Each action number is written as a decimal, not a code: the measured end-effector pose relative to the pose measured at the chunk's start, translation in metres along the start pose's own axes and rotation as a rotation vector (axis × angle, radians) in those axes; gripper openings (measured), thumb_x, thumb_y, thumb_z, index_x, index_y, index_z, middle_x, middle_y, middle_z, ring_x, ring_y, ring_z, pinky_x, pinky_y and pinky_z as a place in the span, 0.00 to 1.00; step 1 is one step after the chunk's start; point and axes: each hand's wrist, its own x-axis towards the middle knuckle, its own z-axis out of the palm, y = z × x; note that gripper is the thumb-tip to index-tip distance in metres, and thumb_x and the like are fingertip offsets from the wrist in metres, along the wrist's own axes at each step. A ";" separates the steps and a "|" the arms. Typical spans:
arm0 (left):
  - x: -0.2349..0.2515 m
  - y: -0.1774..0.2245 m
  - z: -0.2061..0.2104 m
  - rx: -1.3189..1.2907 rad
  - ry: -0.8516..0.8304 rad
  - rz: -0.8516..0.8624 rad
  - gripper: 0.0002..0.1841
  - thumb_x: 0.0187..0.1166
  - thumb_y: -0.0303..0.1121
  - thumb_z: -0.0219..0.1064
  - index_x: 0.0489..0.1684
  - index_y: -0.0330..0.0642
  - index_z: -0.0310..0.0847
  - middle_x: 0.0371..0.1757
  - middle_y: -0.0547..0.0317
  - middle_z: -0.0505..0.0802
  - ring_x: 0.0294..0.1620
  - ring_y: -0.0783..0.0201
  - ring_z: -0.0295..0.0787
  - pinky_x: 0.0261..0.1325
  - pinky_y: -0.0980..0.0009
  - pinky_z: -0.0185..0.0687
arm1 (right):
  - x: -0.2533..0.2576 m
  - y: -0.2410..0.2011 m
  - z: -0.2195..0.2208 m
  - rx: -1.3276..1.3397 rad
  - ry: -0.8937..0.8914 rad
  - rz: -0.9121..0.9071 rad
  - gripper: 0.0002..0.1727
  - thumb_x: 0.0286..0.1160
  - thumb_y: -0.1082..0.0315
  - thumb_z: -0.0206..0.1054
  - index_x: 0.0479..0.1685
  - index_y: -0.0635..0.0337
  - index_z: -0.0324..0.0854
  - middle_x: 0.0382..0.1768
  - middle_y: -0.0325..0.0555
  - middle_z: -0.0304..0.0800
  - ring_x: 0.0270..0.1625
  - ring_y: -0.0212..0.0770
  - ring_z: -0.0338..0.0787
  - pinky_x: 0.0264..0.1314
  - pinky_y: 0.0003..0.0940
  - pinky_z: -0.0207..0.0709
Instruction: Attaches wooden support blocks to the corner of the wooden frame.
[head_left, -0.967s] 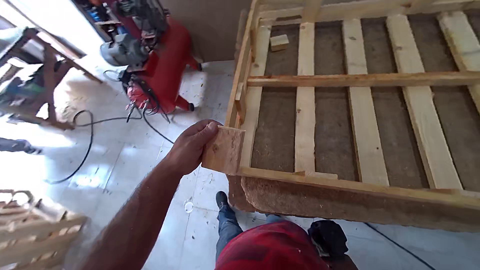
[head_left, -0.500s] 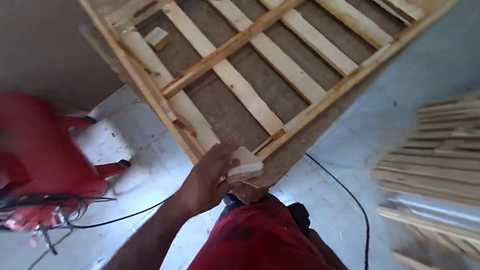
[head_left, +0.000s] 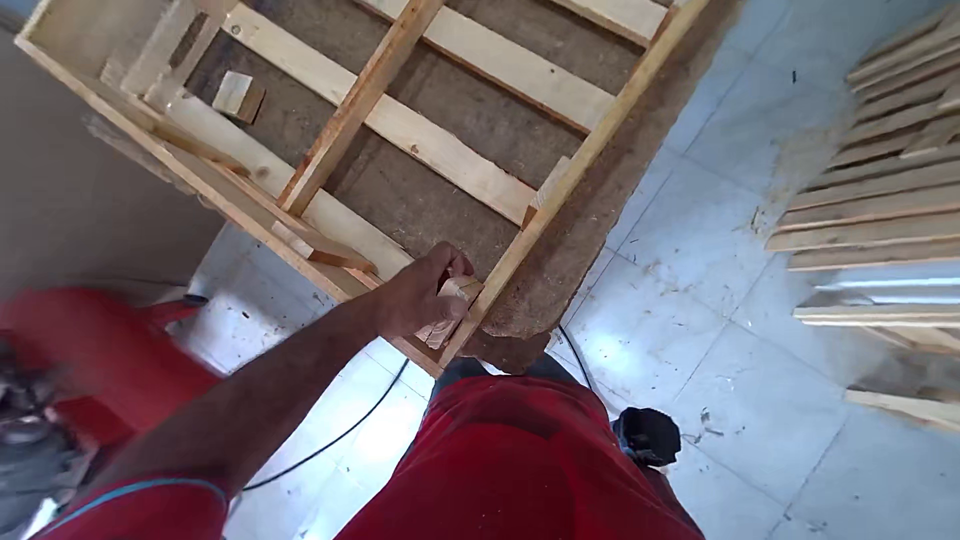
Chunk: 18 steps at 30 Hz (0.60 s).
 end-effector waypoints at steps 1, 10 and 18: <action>0.000 -0.004 0.003 0.022 0.004 0.102 0.53 0.65 0.83 0.56 0.70 0.39 0.71 0.65 0.53 0.88 0.64 0.63 0.87 0.66 0.59 0.87 | 0.022 0.014 0.005 0.124 -0.139 0.384 0.14 0.83 0.68 0.66 0.54 0.74 0.80 0.37 0.45 0.83 0.34 0.29 0.80 0.43 0.24 0.75; 0.029 -0.021 -0.013 0.106 -0.337 0.336 0.44 0.73 0.80 0.47 0.38 0.42 0.83 0.40 0.61 0.86 0.43 0.69 0.83 0.47 0.68 0.84 | 0.029 0.123 0.135 0.802 0.199 0.607 0.12 0.73 0.72 0.68 0.53 0.65 0.81 0.33 0.55 0.90 0.27 0.48 0.90 0.28 0.46 0.88; 0.025 0.003 -0.040 0.466 -0.127 0.223 0.36 0.90 0.59 0.43 0.37 0.34 0.88 0.35 0.45 0.91 0.41 0.48 0.91 0.47 0.39 0.85 | -0.041 0.069 0.170 0.758 0.280 0.478 0.19 0.69 0.75 0.73 0.59 0.66 0.79 0.39 0.56 0.92 0.26 0.48 0.91 0.27 0.44 0.89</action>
